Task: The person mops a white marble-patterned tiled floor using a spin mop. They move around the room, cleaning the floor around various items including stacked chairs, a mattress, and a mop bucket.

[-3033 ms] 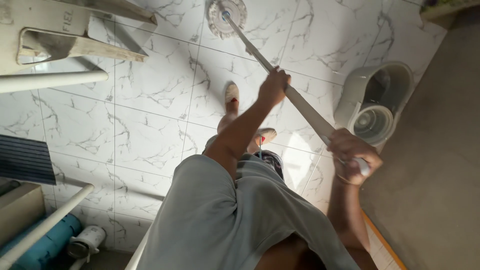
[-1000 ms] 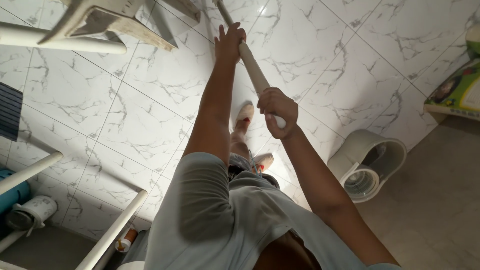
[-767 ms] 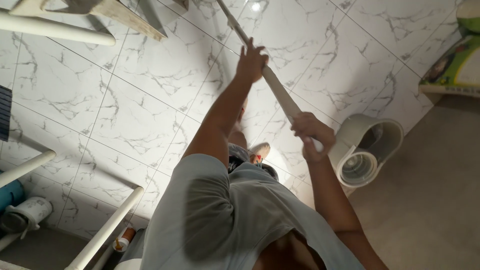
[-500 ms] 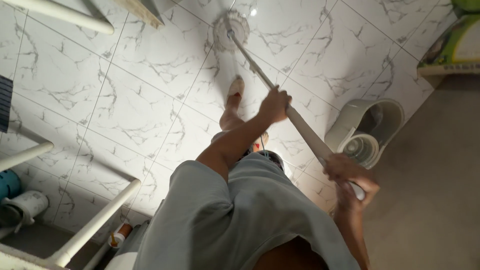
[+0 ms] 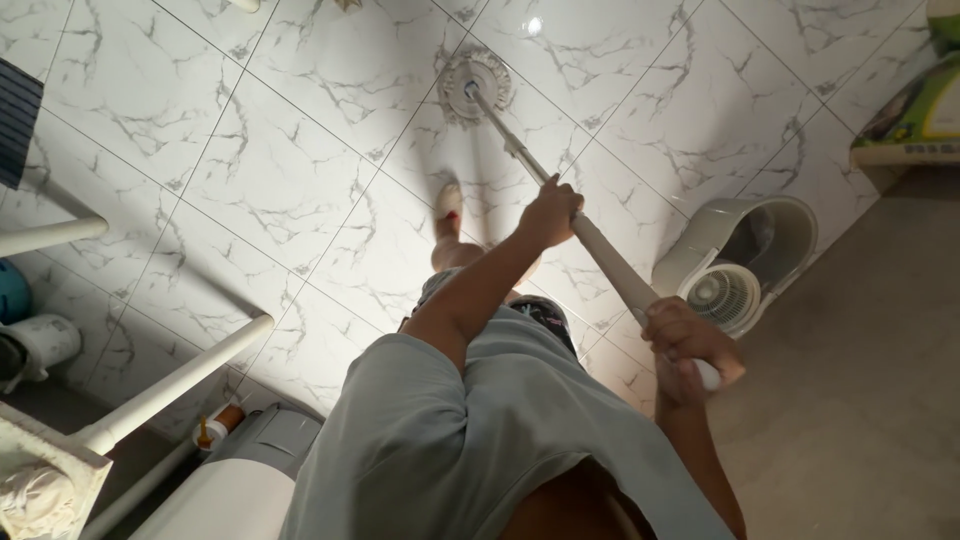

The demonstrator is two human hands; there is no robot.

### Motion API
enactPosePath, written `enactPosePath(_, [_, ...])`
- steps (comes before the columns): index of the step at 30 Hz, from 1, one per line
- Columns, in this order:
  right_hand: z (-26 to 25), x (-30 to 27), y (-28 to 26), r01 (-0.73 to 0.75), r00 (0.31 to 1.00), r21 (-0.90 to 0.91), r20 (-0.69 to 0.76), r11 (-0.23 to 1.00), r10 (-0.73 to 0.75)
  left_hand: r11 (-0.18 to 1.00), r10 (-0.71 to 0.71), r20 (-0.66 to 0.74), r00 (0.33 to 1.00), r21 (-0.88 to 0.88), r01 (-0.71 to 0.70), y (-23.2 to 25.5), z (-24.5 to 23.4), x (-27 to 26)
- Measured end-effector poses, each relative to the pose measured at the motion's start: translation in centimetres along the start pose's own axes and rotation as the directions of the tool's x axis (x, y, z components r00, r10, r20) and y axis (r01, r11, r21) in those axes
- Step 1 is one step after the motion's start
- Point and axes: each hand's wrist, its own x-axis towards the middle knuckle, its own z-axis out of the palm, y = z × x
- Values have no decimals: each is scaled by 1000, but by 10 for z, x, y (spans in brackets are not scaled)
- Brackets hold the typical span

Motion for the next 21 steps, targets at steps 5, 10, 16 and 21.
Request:
enactPosePath(5, [44,6,62,0,999,-63,47,998,3,989,-83,-23,996,124,85,-85,-17,39])
enactPosePath(10, [109,53,127,46,991,-5,127,999,-45,948,-274,-106,956,139,287,-153,-98,71])
enactPosePath(16, [131,56,123,-35,986,-147,157,989,59,941,-287,-122,950,149,303,-183,-99,70])
enactPosePath(21, [109,20,34,-265,961,47,93,963,260,971,8,172,985,233,-49,-136,-50,8])
